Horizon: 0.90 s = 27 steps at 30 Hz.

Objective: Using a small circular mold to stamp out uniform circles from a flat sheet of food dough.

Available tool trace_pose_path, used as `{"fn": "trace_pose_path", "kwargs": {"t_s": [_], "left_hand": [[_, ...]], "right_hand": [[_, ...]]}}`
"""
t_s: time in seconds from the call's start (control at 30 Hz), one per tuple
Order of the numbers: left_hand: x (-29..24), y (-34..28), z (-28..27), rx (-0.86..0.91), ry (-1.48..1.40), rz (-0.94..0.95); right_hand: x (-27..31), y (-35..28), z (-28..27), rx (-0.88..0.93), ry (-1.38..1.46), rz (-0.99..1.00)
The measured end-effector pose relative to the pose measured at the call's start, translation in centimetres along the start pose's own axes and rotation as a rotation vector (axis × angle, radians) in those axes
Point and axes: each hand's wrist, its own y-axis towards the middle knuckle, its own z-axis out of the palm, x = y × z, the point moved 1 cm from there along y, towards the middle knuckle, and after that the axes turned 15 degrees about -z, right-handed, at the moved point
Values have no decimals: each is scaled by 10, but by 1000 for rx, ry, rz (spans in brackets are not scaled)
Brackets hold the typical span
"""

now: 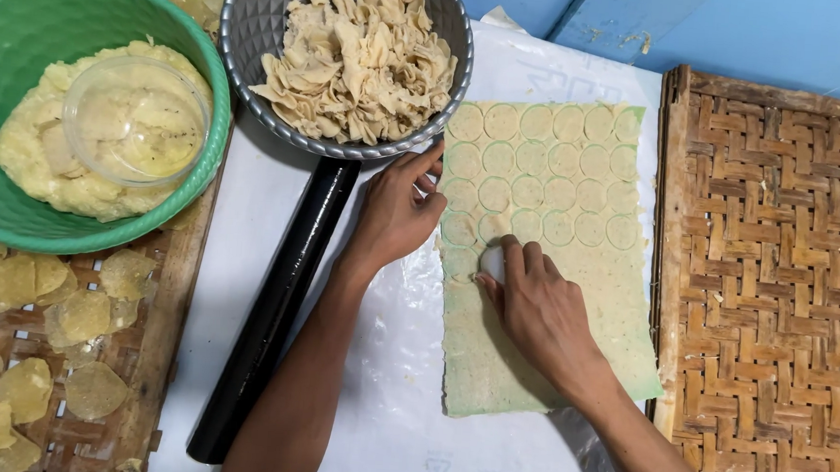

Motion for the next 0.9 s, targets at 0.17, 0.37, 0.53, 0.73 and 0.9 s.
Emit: {"fn": "trace_pose_path", "kwargs": {"t_s": [0.17,0.37,0.53,0.73,0.9], "left_hand": [[2,1,0,1,-1,11],[0,0,-1,-8,4,29],[0,0,1,-3,-3,31],[4,1,2,9,-6,45],[2,1,1,13,-7,31]], "right_hand": [[0,8,15,39,-175,39],[-8,10,4,13,-169,-140],[-7,8,21,-109,-296,-71],[-3,6,17,-31,-201,-54],[-13,1,11,-17,112,-5]]}}
